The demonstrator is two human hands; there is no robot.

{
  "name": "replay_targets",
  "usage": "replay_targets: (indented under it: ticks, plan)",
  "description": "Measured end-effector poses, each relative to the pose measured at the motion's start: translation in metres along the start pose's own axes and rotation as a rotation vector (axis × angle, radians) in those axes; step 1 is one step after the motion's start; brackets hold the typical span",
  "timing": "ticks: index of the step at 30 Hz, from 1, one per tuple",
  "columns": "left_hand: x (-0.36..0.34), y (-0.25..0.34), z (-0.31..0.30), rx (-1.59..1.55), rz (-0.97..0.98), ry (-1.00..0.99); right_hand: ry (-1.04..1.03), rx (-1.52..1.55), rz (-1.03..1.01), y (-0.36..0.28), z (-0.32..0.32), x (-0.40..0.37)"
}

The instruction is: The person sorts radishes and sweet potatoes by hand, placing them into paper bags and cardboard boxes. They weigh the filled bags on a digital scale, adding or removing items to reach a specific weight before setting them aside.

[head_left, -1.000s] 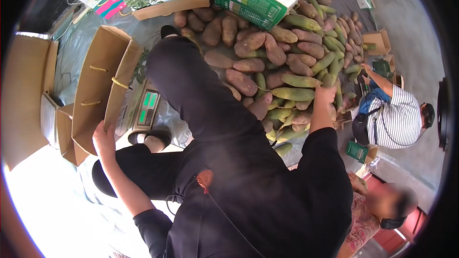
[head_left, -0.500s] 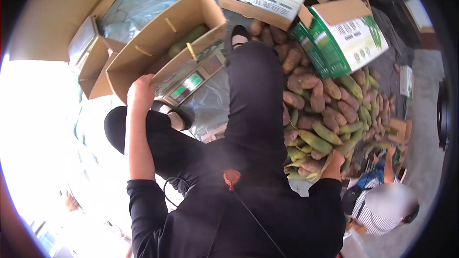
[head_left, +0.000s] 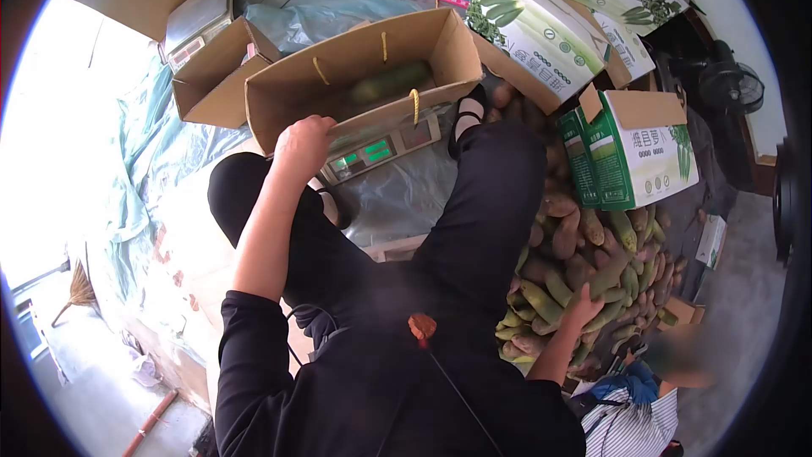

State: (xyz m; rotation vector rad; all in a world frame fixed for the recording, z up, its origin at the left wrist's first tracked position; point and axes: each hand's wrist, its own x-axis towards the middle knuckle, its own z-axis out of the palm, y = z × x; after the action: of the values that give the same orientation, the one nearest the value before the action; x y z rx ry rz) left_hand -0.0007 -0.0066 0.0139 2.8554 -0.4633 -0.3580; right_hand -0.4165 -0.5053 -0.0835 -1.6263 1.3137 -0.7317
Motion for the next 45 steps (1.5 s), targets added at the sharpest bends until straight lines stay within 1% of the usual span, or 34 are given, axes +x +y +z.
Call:
replay_targets:
  ticks: [2, 3, 4, 6, 9, 10, 12, 15, 16, 17, 18, 19, 20, 22, 24, 25, 26, 27, 28, 29, 30, 31, 32, 33, 35, 37, 39, 41, 42, 43, 44, 45]
  plan:
    - [0.0, -0.001, 0.001, 0.0, 0.018, -0.001, -0.054, -0.034, -0.147, -0.038, 0.039, 0.012]
    - [0.0, -0.001, 0.0, -0.003, 0.014, 0.007, -0.113, -0.022, -0.176, -0.067, 0.06, 0.013]
    - [0.0, 0.0, -0.001, -0.019, -0.011, -0.032, -0.172, -0.011, -0.204, -0.099, 0.082, 0.011]
    - [0.0, 0.001, -0.001, -0.03, -0.034, -0.076, -0.353, 0.024, -0.348, -0.163, 0.122, 0.002]
    - [-0.001, 0.0, 0.0, -0.031, -0.024, -0.065, -0.539, -0.157, -0.542, -0.246, 0.169, -0.019]
    - [-0.001, -0.002, 0.003, -0.003, 0.021, -0.029, -0.615, -0.2, -0.591, -0.268, 0.184, -0.027]
    - [0.0, -0.004, 0.003, 0.004, 0.024, -0.026, -0.807, -0.071, -0.659, -0.302, 0.219, -0.046]
    - [0.0, -0.006, 0.007, 0.005, 0.037, -0.014, -0.842, -0.327, -0.988, -0.335, 0.272, -0.07]
    - [0.001, -0.007, 0.008, 0.0, 0.047, 0.001, -0.89, -0.344, -1.163, -0.348, 0.292, -0.081]
    - [0.001, -0.006, 0.005, -0.001, 0.05, -0.003, -0.981, -0.361, -1.226, -0.36, 0.311, -0.094]
    - [0.001, -0.003, -0.001, 0.0, 0.014, -0.042, -1.057, -0.408, -1.282, -0.362, 0.334, -0.1]
    - [0.001, 0.0, -0.003, 0.002, -0.019, -0.082, -1.063, -0.44, -1.341, -0.362, 0.355, -0.112]
    - [0.001, 0.0, -0.001, 0.002, -0.012, -0.087, -1.125, -0.445, -1.388, -0.352, 0.381, -0.119]
    - [0.002, -0.004, 0.001, 0.009, -0.006, -0.079, -1.143, -0.613, -1.499, -0.347, 0.417, -0.148]
    - [0.002, -0.003, 0.0, 0.01, -0.004, -0.078, -1.053, -0.609, -1.659, -0.326, 0.451, -0.173]
    - [0.002, -0.002, -0.001, 0.01, -0.006, -0.074, -1.049, -0.594, -1.667, -0.316, 0.464, -0.184]
    - [0.002, -0.002, -0.003, 0.018, 0.002, -0.085, -1.104, -0.554, -1.563, -0.31, 0.47, -0.194]
    - [0.002, -0.007, 0.005, 0.06, 0.059, -0.002, -1.081, -0.398, -1.532, -0.302, 0.475, -0.2]
    - [0.004, -0.012, 0.01, 0.062, 0.09, 0.021, -1.044, -0.38, -1.537, -0.302, 0.476, -0.205]
    - [0.004, -0.009, 0.007, 0.059, 0.088, 0.016, -1.028, -0.324, -1.486, -0.303, 0.473, -0.21]
    - [0.001, -0.004, 0.001, 0.036, 0.074, 0.01, -1.082, -0.32, -1.426, -0.312, 0.462, -0.212]
    - [0.005, -0.01, 0.005, 0.013, 0.072, 0.02, -1.092, -0.297, -1.392, -0.316, 0.452, -0.211]
    - [0.006, -0.01, 0.004, -0.029, 0.095, -0.008, -1.108, -0.299, -1.398, -0.322, 0.442, -0.207]
    - [0.004, -0.006, 0.003, -0.007, 0.105, 0.017, -1.116, -0.219, -1.377, -0.327, 0.427, -0.202]
    - [0.005, -0.001, -0.003, -0.066, 0.07, -0.047, -1.095, -0.129, -1.329, -0.338, 0.392, -0.188]
    - [0.006, -0.007, 0.004, -0.073, 0.079, -0.032, -1.032, 0.065, -1.262, -0.343, 0.354, -0.162]
    - [0.006, -0.007, 0.005, -0.077, 0.082, -0.016, -0.908, 0.253, -1.168, -0.339, 0.316, -0.132]
    - [0.005, -0.003, 0.001, -0.068, 0.062, -0.038, -0.775, 0.183, -1.018, -0.321, 0.277, -0.098]
    - [0.006, -0.006, 0.004, -0.055, 0.074, -0.02, -0.764, 0.08, -0.934, -0.307, 0.256, -0.079]
    - [0.005, -0.003, 0.003, -0.049, 0.083, -0.033, -0.793, 0.075, -0.772, -0.282, 0.242, -0.057]
    - [0.004, 0.0, -0.002, -0.06, 0.076, -0.041, -0.759, -0.044, -0.666, -0.271, 0.219, -0.045]
    - [0.004, 0.002, -0.003, -0.073, 0.068, -0.047, -0.674, -0.124, -0.595, -0.243, 0.203, -0.027]
